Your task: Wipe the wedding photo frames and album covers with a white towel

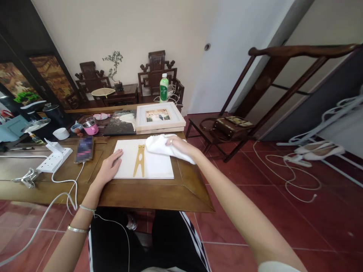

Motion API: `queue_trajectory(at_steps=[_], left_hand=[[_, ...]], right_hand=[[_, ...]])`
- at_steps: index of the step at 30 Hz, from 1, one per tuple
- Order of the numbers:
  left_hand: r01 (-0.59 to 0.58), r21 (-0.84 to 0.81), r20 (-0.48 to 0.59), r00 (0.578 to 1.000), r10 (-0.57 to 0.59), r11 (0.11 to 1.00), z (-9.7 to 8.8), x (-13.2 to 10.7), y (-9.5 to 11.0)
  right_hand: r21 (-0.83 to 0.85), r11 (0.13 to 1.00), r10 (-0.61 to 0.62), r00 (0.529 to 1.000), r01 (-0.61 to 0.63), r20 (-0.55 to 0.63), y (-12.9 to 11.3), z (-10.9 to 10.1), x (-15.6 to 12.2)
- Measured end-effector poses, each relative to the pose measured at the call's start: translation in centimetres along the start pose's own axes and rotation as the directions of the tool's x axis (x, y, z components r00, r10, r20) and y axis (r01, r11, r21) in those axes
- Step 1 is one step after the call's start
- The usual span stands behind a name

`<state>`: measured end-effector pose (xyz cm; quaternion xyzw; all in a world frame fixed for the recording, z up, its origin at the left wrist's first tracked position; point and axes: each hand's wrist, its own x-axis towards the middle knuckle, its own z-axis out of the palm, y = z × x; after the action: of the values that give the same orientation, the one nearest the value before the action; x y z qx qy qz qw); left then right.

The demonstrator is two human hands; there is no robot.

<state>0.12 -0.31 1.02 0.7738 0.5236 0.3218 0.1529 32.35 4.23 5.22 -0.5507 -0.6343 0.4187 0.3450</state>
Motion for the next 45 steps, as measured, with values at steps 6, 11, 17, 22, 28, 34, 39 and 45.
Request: queue_trajectory(at_steps=[6,11,17,22,28,34,39,45], left_hand=[[-0.013,-0.012,-0.009,1.0,0.013,1.0,0.2,0.0,-0.2],[0.001,-0.018,-0.006,1.0,-0.001,1.0,0.2,-0.1,-0.1],[0.0,-0.017,-0.005,1.0,0.0,1.0,0.2,-0.1,0.2],[-0.003,-0.009,-0.006,1.0,0.003,1.0,0.1,-0.1,0.4],[-0.002,-0.001,-0.004,1.0,0.002,1.0,0.1,-0.1,0.1],[-0.008,-0.016,-0.012,1.0,0.008,1.0,0.2,0.0,-0.2],[-0.006,-0.008,-0.004,1.0,0.006,1.0,0.2,0.0,0.0],[-0.012,-0.023,-0.011,1.0,0.012,1.0,0.3,-0.1,0.0]], right_hand=[[0.032,0.999,-0.011,0.999,0.012,-0.041,0.0,0.3,4.5],[-0.015,1.0,-0.008,0.999,0.007,-0.046,-0.6,0.5,2.4],[-0.061,0.994,0.092,0.994,-0.088,0.06,-0.4,-0.4,-5.7],[-0.141,0.976,0.201,0.94,-0.167,0.276,-1.2,-1.7,-9.4],[-0.123,0.991,0.063,0.989,-0.047,0.135,-1.5,-0.7,-4.3],[-0.139,0.988,-0.077,0.997,0.074,-0.021,-1.5,3.4,2.3],[-0.215,0.951,-0.219,0.975,0.222,0.04,-2.1,6.6,0.7],[-0.318,0.688,-0.481,0.738,0.652,0.473,-3.9,7.6,-7.9]])
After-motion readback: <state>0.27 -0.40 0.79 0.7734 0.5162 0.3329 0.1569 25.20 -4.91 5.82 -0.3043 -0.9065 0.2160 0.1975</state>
